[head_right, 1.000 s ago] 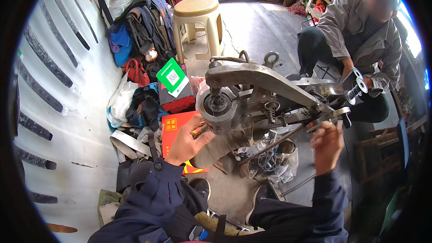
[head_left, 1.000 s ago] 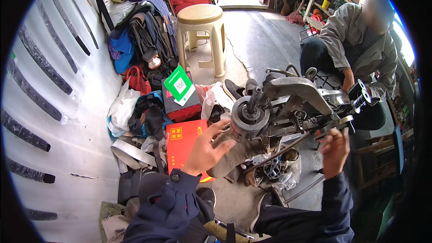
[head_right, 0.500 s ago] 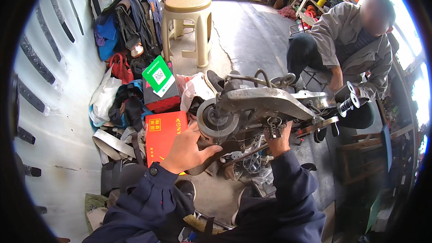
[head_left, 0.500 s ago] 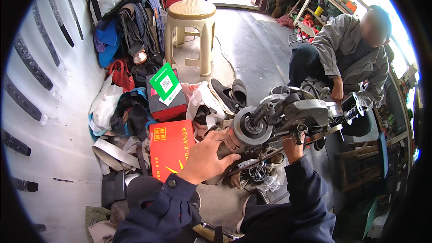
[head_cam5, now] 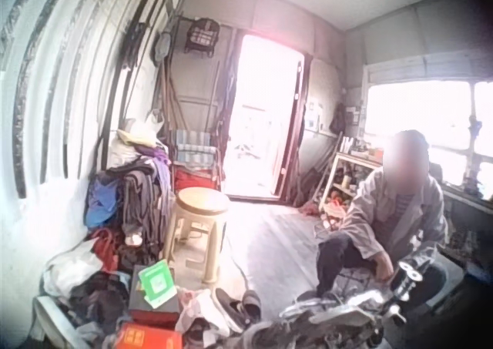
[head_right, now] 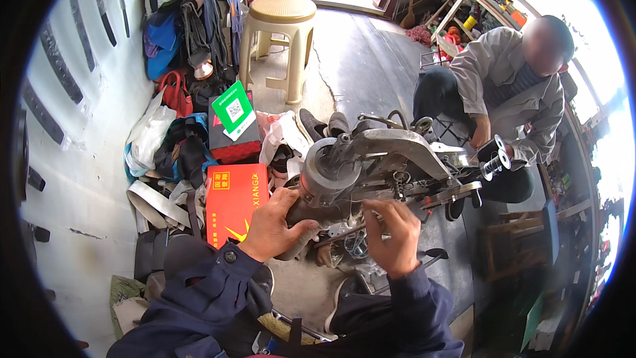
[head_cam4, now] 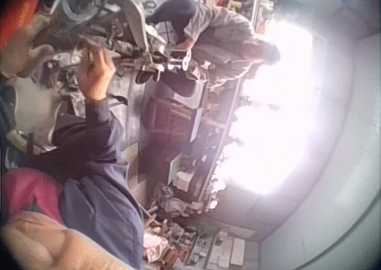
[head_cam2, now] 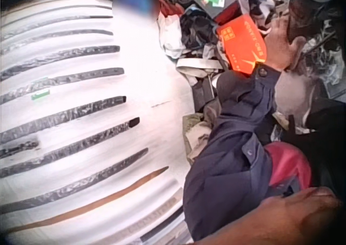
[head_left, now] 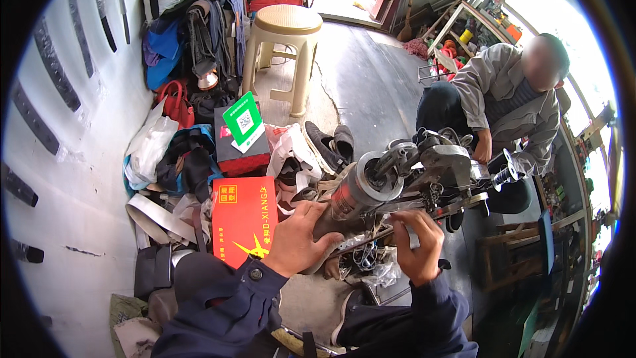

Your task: The person sits on the floor in a cluttered workshop and uses a knife-like tool to scrape and trim the upper of a brown shoe. They repeatedly reposition the shoe, scrape different areas, and inspect the surface while another person works nearby.

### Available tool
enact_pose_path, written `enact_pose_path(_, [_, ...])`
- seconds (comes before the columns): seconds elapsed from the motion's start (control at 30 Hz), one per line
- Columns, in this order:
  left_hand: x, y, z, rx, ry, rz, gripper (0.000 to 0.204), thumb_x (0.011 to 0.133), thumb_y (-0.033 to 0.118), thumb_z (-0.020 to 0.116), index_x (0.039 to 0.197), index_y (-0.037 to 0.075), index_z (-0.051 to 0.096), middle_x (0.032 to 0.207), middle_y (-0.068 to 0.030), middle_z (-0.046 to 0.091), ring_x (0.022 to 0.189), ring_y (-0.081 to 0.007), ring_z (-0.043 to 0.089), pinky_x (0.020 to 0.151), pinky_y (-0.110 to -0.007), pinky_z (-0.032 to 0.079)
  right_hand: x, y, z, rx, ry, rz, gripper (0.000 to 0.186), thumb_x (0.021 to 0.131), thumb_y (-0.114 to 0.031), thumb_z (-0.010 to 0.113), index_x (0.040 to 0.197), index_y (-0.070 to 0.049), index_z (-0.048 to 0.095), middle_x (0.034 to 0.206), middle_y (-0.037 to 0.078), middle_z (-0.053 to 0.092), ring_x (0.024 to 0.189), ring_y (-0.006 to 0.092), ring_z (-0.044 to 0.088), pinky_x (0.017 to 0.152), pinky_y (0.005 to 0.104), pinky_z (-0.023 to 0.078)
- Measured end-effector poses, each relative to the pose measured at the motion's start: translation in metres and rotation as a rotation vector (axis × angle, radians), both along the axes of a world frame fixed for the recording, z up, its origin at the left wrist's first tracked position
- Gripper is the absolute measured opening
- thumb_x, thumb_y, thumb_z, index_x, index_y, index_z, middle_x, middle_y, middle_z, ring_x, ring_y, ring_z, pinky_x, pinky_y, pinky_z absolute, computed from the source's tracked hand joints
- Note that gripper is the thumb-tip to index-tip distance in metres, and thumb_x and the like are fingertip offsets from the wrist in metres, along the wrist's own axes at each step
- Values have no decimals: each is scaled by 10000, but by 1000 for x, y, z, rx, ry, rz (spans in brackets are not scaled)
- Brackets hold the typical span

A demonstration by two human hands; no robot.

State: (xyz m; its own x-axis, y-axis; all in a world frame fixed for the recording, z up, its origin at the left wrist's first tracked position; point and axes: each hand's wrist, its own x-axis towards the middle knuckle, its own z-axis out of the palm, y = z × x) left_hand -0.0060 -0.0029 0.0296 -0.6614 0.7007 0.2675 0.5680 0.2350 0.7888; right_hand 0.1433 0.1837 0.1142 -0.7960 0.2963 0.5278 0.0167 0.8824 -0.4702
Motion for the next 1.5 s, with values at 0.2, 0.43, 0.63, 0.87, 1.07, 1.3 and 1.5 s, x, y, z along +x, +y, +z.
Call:
enact_pose_path(0.2, [7,-2,-2,6,51,25,673,829,345,802,1380,82,519,1219,-182,609,1068,-406,645,832,-475,553,-4,-42,70,-84,-81,-57,406,859,-11,701,1255,-21,611,780,86,715,591,211,702,567,298,537])
enact_pose_path(0.43, [9,-2,-8,109,52,37,666,838,309,795,1404,97,513,1263,-183,598,1119,-408,621,885,-475,535,3,-49,68,-181,-104,20,141,886,-47,727,1003,-17,654,765,80,686,653,153,689,625,263,525])
enact_pose_path(0.63, [13,-8,-8,76,22,11,733,831,230,809,1473,123,471,1275,-159,596,1133,-394,620,895,-453,534,48,16,-112,-785,179,-249,62,976,-47,639,1004,7,625,774,26,660,651,64,600,596,224,482])
enact_pose_path(0.87, [23,-10,-5,155,-91,27,678,842,166,800,1434,145,471,1281,-184,582,1114,-424,630,892,-449,543,121,53,-361,-709,-665,-670,543,797,-243,782,1228,60,651,1079,216,734,1026,312,713,927,385,542])
enact_pose_path(1.07, [15,-8,-9,155,-62,10,535,854,63,742,1339,133,528,1340,-203,558,1155,-438,623,896,-449,542,107,64,-417,-1020,-507,-805,627,806,-168,814,1326,82,568,1185,191,697,1067,268,683,943,351,525])
enact_pose_path(1.3, [14,-9,-6,148,-110,47,536,834,-30,688,1319,179,596,1392,-230,533,1158,-441,623,904,-448,542,92,67,-410,-1145,-329,-790,514,796,-65,794,1248,84,602,1028,113,694,871,169,647,773,291,507])
enact_pose_path(1.5, [10,-9,-2,161,-37,54,527,809,-84,647,1272,166,620,1373,-219,537,1162,-431,606,918,-442,531,97,52,-381,-1318,-269,-785,182,837,-120,770,736,-18,657,730,11,638,659,116,545,620,286,402])
